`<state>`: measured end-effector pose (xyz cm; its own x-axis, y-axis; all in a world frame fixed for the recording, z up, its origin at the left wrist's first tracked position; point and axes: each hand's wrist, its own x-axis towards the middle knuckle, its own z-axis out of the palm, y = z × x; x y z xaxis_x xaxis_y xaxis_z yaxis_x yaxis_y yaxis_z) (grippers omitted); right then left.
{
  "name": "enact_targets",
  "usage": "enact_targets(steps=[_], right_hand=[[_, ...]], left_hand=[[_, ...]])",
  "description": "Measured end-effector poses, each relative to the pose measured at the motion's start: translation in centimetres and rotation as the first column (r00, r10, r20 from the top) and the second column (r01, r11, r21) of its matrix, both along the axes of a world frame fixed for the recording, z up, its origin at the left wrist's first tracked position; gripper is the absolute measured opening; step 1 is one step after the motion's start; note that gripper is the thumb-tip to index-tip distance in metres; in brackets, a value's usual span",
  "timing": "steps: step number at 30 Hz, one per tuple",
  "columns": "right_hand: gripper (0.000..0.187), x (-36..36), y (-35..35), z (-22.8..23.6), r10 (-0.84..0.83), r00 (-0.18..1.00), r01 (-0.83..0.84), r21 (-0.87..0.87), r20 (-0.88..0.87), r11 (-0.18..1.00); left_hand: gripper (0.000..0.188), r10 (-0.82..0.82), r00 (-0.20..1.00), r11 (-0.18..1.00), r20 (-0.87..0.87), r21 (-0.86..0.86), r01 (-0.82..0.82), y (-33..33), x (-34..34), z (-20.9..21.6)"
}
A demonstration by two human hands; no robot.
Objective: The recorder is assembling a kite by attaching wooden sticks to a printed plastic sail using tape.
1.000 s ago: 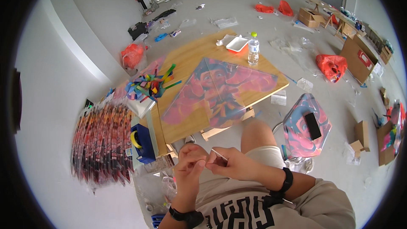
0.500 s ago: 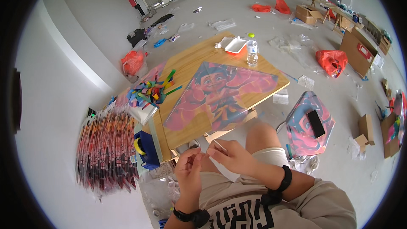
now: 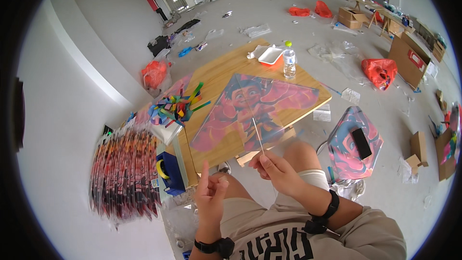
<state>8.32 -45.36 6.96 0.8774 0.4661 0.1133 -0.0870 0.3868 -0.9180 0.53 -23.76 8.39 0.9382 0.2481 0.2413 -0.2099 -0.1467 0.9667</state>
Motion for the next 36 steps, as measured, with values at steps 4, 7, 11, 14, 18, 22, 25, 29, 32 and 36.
enact_targets(steps=[4,7,11,14,18,22,25,29,32,36], right_hand=[[0.045,-1.0,-0.9,3.1,0.133,0.977,-0.145,-0.061,-0.164,0.988],[0.039,-1.0,-1.5,0.9,0.342,0.892,-0.302,0.171,-0.296,0.938],[0.028,-1.7,-0.5,0.0,0.312,0.927,-0.33,-0.059,-0.209,0.942],[0.018,-2.3,0.4,0.3,0.303,0.949,-0.316,-0.225,-0.091,0.922],[0.015,-2.4,0.5,0.7,0.36,0.933,-0.331,-0.366,0.012,0.87],[0.02,-2.2,0.4,1.4,0.392,0.918,-0.315,-0.483,0.065,0.817],[0.024,-1.9,1.2,2.2,0.41,0.896,-0.249,-0.571,0.171,0.782],[0.027,-1.0,3.1,2.0,0.583,0.753,-0.256,-0.682,0.304,0.685],[0.028,-1.4,5.3,1.9,0.685,0.634,-0.156,-0.809,0.358,0.567],[0.031,-1.9,7.9,1.6,0.754,0.452,0.079,-0.863,0.477,0.498]], left_hand=[[0.077,-0.092,0.996,0.996,0.022,-0.009,0.092,0.0,0.3,-1.0],[0.091,-0.107,0.991,0.993,0.085,-0.035,0.111,-0.5,0.5,-0.8],[0.1,-0.093,0.983,0.985,0.157,-0.13,0.114,-0.9,0.6,-0.3],[0.1,-0.089,0.971,0.981,0.223,-0.148,0.124,-1.3,0.5,0.7],[0.103,0.024,0.964,0.985,0.264,-0.171,0.022,-0.3,0.2,1.2],[0.103,0.012,0.959,0.989,0.284,-0.147,0.031,2.3,-0.8,1.6],[0.105,0.042,0.978,0.998,0.204,-0.061,-0.03,5.3,-3.0,1.0],[0.106,0.05,0.973,0.999,0.224,-0.023,-0.046,8.7,-5.3,2.3],[0.095,0.103,0.994,0.995,0.047,-0.003,-0.103,10.3,-7.6,3.5],[0.081,0.109,0.985,0.965,-0.135,0.252,-0.073,12.2,-10.3,3.9]])
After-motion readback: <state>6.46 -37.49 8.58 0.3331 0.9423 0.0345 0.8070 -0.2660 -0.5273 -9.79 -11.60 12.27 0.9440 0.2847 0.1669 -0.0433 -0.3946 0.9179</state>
